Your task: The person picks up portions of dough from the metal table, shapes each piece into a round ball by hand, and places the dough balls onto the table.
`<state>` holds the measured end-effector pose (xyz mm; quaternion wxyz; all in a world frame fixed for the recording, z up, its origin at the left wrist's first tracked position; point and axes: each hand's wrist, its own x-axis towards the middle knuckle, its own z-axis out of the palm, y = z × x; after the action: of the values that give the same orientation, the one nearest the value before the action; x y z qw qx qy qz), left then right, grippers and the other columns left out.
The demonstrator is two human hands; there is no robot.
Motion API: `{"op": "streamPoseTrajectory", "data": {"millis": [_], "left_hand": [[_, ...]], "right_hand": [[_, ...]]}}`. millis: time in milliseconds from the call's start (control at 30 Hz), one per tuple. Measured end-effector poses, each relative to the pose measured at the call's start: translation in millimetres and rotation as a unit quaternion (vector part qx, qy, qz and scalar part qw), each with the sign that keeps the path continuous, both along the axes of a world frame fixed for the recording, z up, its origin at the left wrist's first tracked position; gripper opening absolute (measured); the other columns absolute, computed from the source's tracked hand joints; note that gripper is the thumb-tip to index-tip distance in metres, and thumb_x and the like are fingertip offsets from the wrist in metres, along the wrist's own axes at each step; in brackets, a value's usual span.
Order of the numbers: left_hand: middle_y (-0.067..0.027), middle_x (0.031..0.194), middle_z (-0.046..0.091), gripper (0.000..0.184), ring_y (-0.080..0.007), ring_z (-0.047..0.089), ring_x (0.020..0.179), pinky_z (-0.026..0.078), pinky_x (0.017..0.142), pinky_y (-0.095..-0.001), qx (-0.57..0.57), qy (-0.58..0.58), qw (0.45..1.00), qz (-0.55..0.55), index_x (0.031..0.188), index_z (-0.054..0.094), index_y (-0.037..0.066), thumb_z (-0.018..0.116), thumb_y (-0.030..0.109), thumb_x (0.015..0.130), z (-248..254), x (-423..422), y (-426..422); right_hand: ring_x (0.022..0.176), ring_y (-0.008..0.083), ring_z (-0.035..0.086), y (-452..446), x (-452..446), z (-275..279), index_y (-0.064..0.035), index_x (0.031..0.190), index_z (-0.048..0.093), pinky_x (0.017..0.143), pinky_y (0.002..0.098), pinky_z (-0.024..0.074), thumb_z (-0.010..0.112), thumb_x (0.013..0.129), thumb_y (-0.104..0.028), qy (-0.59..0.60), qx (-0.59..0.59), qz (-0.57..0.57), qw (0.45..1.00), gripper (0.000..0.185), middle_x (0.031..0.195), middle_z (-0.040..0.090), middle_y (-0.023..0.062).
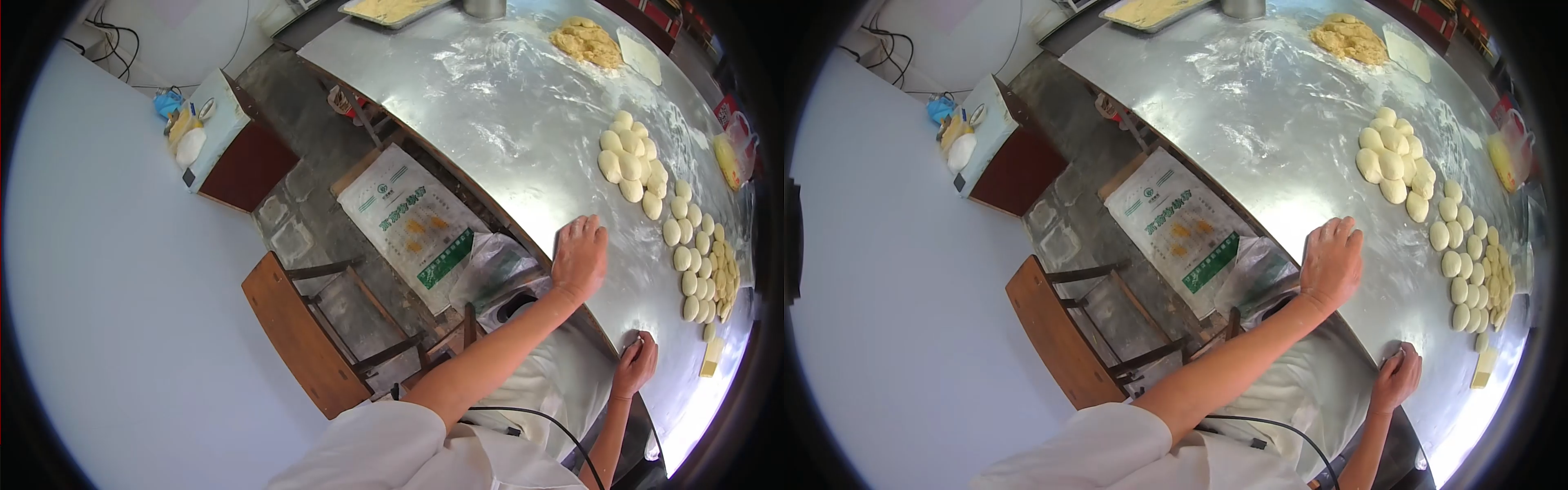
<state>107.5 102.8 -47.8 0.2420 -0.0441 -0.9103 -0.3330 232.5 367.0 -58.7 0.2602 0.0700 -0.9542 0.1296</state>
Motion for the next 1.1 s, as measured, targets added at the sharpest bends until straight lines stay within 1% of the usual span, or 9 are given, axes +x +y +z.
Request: {"op": "streamPoseTrajectory", "data": {"millis": [200,433,533,600,767,867,900,1000,1100], "left_hand": [[-0.0122,0.136,0.061,0.034,-0.0326,0.056,0.127,0.046,0.099,-0.0481,-0.033,0.010,0.999,-0.011,0.118,0.067,0.006,0.070,0.016,0.085,-5.8,-0.7,1.5],[-0.0073,0.125,0.067,0.028,-0.0337,0.061,0.118,0.047,0.097,-0.0491,-0.031,0.051,0.998,-0.001,0.113,0.067,0.010,0.069,0.004,0.085,0.0,0.4,3.4],[-0.0097,0.125,0.067,0.037,-0.0349,0.062,0.117,0.047,0.098,-0.0483,0.020,0.002,0.999,-0.029,0.122,0.065,0.008,0.069,0.006,0.085,3.7,-4.7,-3.3],[-0.0202,0.128,0.064,0.053,-0.0366,0.061,0.118,0.050,0.101,-0.0459,0.102,-0.003,0.994,-0.047,0.136,0.058,0.002,0.072,0.011,0.087,-11.9,-30.5,-10.5],[-0.0247,0.135,0.059,0.075,-0.0410,0.057,0.124,0.049,0.104,-0.0460,0.017,0.058,0.998,-0.028,0.145,0.045,-0.003,0.080,0.018,0.082,-9.2,-128.6,-16.0],[-0.0242,0.135,0.059,0.080,-0.0428,0.055,0.126,0.049,0.104,-0.0462,-0.047,-0.009,0.996,-0.077,0.146,0.043,-0.001,0.082,0.021,0.080,-5.6,-167.2,-9.6],[-0.0239,0.136,0.059,0.075,-0.0438,0.056,0.126,0.049,0.103,-0.0480,-0.049,-0.005,0.997,-0.062,0.140,0.046,-0.001,0.083,0.022,0.079,-4.3,-172.4,-3.8],[-0.0207,0.122,0.065,0.056,-0.0386,0.064,0.109,0.053,0.093,-0.0479,0.008,-0.097,0.995,0.029,0.125,0.055,0.000,0.081,0.019,0.079,-0.3,-174.6,6.4],[-0.0139,0.103,0.067,0.037,-0.0274,0.065,0.087,0.054,0.077,-0.0425,0.167,-0.179,0.969,0.021,0.107,0.060,0.001,0.080,0.016,0.080,20.6,-154.3,7.2]], "right_hand": [[0.085,0.0380,0.061,-4.4,2.5,4.6,-0.0037,0.111,0.066,0.078,0.0487,0.0492,0.061,0.091,-0.004,-0.003,0.003,-0.011,1.000,0.021,0.093,0.064,0.0168],[0.081,0.0337,0.060,-12.6,4.4,23.0,-0.0054,0.104,0.065,0.074,0.0456,0.0484,0.065,0.088,-0.003,0.008,-0.035,-0.004,0.999,0.016,0.089,0.064,0.0121],[0.079,0.0321,0.059,-13.4,1.8,28.4,-0.0062,0.100,0.065,0.071,0.0444,0.0476,0.067,0.086,-0.003,0.025,-0.043,0.009,0.999,0.015,0.085,0.062,0.0104],[0.078,0.0320,0.059,-10.5,3.2,28.9,-0.0064,0.099,0.065,0.071,0.0446,0.0476,0.068,0.085,-0.003,0.015,-0.052,0.006,0.999,0.014,0.084,0.061,0.0100],[0.075,0.0304,0.058,-7.7,3.0,29.1,-0.0078,0.097,0.066,0.067,0.0441,0.0457,0.071,0.083,-0.004,0.019,-0.061,-0.005,0.998,0.015,0.078,0.058,0.0086],[0.074,0.0299,0.057,-6.8,2.5,31.2,-0.0083,0.096,0.066,0.066,0.0436,0.0448,0.071,0.082,-0.005,0.009,-0.065,-0.012,0.998,0.015,0.077,0.057,0.0081],[0.074,0.0297,0.057,-7.1,2.5,31.2,-0.0085,0.096,0.066,0.066,0.0434,0.0447,0.072,0.082,-0.005,0.008,-0.065,-0.015,0.998,0.015,0.076,0.057,0.0080],[0.073,0.0292,0.057,-7.4,1.0,30.5,-0.0089,0.095,0.066,0.066,0.0429,0.0443,0.072,0.082,-0.005,0.002,-0.064,-0.024,0.998,0.015,0.076,0.057,0.0076],[0.073,0.0287,0.057,-8.1,2.2,28.1,-0.0094,0.095,0.066,0.066,0.0425,0.0441,0.072,0.082,-0.006,-0.006,-0.070,-0.026,0.997,0.015,0.076,0.057,0.0071]]}}
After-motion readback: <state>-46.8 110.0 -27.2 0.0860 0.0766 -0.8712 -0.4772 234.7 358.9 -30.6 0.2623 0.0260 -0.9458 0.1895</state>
